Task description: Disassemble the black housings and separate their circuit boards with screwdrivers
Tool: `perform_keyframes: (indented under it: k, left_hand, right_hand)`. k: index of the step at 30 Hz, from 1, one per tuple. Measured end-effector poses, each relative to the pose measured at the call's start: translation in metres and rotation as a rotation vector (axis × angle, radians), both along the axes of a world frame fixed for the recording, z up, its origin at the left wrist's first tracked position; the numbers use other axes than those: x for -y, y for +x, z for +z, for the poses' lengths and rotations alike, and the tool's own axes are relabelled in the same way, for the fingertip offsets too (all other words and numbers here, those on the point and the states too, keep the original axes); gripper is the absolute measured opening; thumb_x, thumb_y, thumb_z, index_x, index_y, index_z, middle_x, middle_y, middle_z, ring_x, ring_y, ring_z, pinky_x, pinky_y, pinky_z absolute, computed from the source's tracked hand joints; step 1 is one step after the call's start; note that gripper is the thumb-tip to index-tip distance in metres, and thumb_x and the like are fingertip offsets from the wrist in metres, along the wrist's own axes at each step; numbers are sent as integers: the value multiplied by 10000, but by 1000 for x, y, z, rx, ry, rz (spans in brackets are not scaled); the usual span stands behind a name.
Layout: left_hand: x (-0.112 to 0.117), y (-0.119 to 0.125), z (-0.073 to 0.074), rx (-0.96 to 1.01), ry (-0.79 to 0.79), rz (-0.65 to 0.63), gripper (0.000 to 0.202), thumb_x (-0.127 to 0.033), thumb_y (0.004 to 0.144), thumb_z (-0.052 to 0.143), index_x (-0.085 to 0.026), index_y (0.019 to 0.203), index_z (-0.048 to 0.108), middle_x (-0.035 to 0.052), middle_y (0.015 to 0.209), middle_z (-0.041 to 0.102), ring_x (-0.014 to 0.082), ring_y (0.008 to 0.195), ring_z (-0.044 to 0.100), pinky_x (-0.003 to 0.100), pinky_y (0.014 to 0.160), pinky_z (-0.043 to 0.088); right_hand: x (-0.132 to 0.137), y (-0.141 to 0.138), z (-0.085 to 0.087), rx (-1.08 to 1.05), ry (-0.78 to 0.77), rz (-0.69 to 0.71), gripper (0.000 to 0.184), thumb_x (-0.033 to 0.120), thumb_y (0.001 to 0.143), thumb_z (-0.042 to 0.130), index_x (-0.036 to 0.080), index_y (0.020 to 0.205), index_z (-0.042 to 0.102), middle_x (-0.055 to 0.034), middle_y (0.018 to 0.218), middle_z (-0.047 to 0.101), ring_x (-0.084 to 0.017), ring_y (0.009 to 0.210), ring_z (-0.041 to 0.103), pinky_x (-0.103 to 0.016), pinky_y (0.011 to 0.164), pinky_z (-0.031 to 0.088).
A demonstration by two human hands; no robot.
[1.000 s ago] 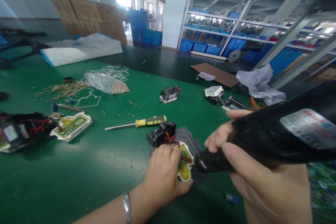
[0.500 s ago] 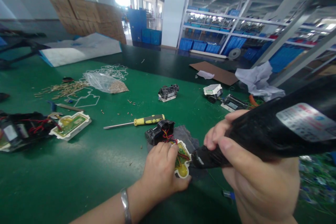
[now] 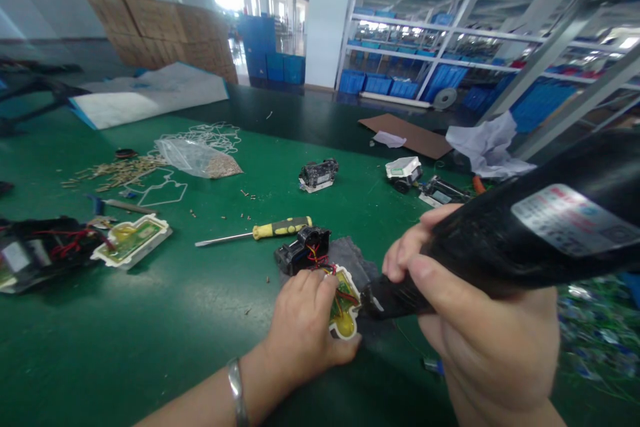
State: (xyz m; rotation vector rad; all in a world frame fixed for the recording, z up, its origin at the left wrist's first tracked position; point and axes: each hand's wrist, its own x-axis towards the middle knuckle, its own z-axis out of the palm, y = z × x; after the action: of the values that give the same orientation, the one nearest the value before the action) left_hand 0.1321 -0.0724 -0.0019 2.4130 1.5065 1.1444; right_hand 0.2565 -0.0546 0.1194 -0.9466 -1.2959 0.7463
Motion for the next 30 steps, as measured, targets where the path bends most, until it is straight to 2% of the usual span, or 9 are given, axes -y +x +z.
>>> perform_keyframes:
  k: [5, 9, 15, 19, 30]
  left_hand:
    - [-1, 0, 1, -5, -12, 16, 476, -319, 536, 651, -139, 947, 493, 101, 885, 587, 255, 788, 535, 408, 668, 497]
    - [-1, 0, 2, 1, 6, 35, 477, -314, 530, 648, -152, 947, 481, 89, 858, 584, 243, 767, 540, 388, 664, 498]
    - [0, 0, 3, 5, 23, 25, 486, -321, 531, 659, -147, 945, 473, 93, 856, 584, 243, 766, 542, 386, 664, 503]
    - [0, 0, 3, 3, 22, 21, 487, -319, 530, 657, -146, 947, 477, 94, 861, 585, 245, 775, 544, 389, 677, 503]
    - [-1, -1, 3, -5, -3, 15, 474, -319, 533, 650, -139, 940, 487, 99, 860, 588, 252, 782, 544, 403, 674, 502]
  right_hand:
    - [-1, 1, 0, -58, -12, 34, 202, 142, 657, 614, 242, 832, 600, 7, 707, 562, -170, 598, 531, -377, 588, 444]
    - [-2, 1, 0, -61, -22, 24, 212, 141, 649, 622, 238, 837, 608, -6, 765, 571, -176, 635, 534, -386, 609, 440]
    - [-2, 5, -1, -61, 1, 61, 234, 135, 685, 604, 239, 894, 601, 7, 681, 563, -162, 564, 510, -362, 555, 433]
    - [-3, 5, 0, -46, -5, 38, 261, 135, 671, 609, 237, 912, 612, -5, 745, 576, -173, 609, 528, -369, 579, 437]
    - [-3, 6, -4, -46, -7, 93, 190, 130, 714, 598, 228, 876, 583, 20, 653, 555, -153, 549, 514, -338, 544, 449]
